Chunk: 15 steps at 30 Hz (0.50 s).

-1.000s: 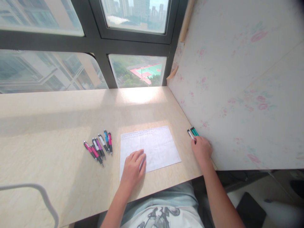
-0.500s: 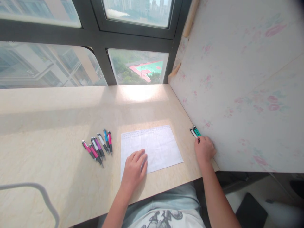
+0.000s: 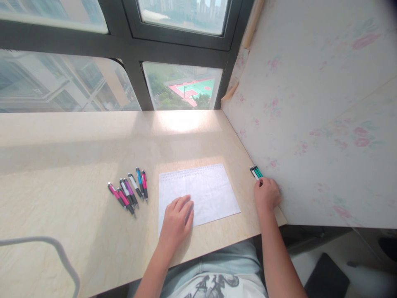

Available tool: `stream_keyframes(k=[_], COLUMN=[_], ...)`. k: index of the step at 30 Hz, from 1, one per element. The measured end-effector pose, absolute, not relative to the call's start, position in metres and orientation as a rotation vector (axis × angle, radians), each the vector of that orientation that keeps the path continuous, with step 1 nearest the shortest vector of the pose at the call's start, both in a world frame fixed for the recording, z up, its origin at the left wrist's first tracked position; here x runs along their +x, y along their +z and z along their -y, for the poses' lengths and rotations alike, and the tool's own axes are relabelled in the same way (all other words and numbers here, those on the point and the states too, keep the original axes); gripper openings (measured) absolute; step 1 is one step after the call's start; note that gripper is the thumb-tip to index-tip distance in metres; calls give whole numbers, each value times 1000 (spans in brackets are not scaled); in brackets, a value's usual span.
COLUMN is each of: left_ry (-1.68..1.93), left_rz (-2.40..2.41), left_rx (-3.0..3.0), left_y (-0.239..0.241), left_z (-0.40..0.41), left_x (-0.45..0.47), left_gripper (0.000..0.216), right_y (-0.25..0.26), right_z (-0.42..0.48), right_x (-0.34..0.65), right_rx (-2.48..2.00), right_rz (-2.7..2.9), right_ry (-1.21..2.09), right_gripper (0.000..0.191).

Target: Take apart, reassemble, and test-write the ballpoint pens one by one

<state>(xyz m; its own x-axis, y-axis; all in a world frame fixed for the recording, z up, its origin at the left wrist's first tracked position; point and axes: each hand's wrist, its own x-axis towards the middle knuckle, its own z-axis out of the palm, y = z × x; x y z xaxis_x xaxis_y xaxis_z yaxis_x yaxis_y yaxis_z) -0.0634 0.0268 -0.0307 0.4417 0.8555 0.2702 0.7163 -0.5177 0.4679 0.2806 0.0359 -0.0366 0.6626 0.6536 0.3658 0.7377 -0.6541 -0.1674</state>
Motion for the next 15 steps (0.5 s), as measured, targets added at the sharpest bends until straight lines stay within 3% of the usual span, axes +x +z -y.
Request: stream_keyframes(k=[6, 15], left_ry=[694, 722], left_rz=[-1362, -1391], left_rx=[2402, 2341], left_y=[-30, -22], left_z=[-26, -18], left_x=[-63, -59], left_gripper=[23, 26], right_y=[-37, -51], right_z=[-27, -19], right_x=[272, 202], right_rx=[-2374, -1776], right_rz=[1191, 1454], right_ry=[-357, 484], right_gripper=[27, 31])
